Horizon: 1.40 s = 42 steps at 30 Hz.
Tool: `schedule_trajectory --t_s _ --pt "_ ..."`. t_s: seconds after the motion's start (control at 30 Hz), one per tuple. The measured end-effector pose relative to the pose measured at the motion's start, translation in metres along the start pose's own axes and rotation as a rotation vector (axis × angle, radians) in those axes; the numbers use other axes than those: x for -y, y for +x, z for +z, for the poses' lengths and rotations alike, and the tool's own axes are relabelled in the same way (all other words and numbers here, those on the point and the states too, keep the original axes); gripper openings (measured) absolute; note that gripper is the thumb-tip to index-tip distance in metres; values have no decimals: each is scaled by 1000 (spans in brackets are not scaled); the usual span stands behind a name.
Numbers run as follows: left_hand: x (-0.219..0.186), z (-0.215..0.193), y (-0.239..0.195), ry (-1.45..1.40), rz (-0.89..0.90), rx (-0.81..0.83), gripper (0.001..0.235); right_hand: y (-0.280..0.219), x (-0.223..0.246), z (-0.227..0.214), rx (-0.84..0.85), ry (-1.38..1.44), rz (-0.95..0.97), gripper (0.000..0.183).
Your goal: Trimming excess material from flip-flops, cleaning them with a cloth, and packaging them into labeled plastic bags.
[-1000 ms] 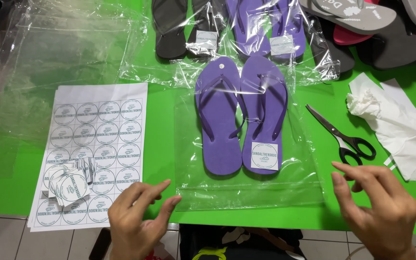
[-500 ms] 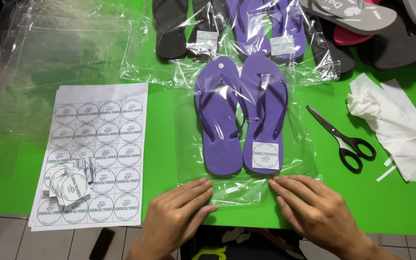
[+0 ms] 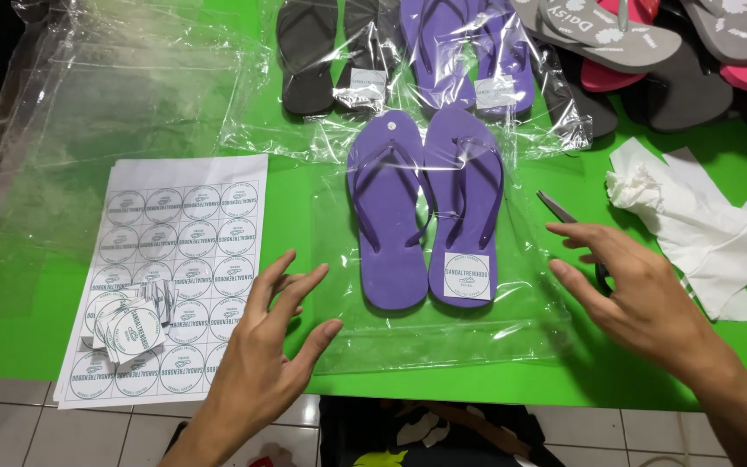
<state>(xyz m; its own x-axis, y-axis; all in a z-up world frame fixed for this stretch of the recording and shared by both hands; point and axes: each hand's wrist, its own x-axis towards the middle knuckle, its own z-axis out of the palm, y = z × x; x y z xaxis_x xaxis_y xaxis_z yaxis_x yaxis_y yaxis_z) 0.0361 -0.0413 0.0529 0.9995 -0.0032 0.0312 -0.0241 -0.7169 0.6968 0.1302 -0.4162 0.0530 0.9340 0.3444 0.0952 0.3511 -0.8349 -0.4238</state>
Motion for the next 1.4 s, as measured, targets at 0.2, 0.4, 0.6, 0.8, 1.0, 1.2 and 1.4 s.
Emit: schedule_trajectory --t_s 0.2,0.4,0.6,0.8,1.0,1.2,1.4 --pt "9 3 49 -265 -317 179 49 45 -1 7 292 426 309 56" --pt "32 20 85 -415 -339 48 36 53 -4 29 156 748 322 44" --pt "14 10 98 -661 -357 102 37 55 -8 28 65 781 336 30" --pt "-10 -28 106 -619 -345 125 52 53 -2 18 -149 609 55 25" --pt "-26 -77 140 -516 -176 -17 51 92 29 -2 -312 620 -159 21" --pt "22 -108 237 -414 87 -129 43 203 46 5 -406 533 -308 22" --pt "76 -115 315 -448 11 -151 39 301 45 49 -408 557 -148 22"
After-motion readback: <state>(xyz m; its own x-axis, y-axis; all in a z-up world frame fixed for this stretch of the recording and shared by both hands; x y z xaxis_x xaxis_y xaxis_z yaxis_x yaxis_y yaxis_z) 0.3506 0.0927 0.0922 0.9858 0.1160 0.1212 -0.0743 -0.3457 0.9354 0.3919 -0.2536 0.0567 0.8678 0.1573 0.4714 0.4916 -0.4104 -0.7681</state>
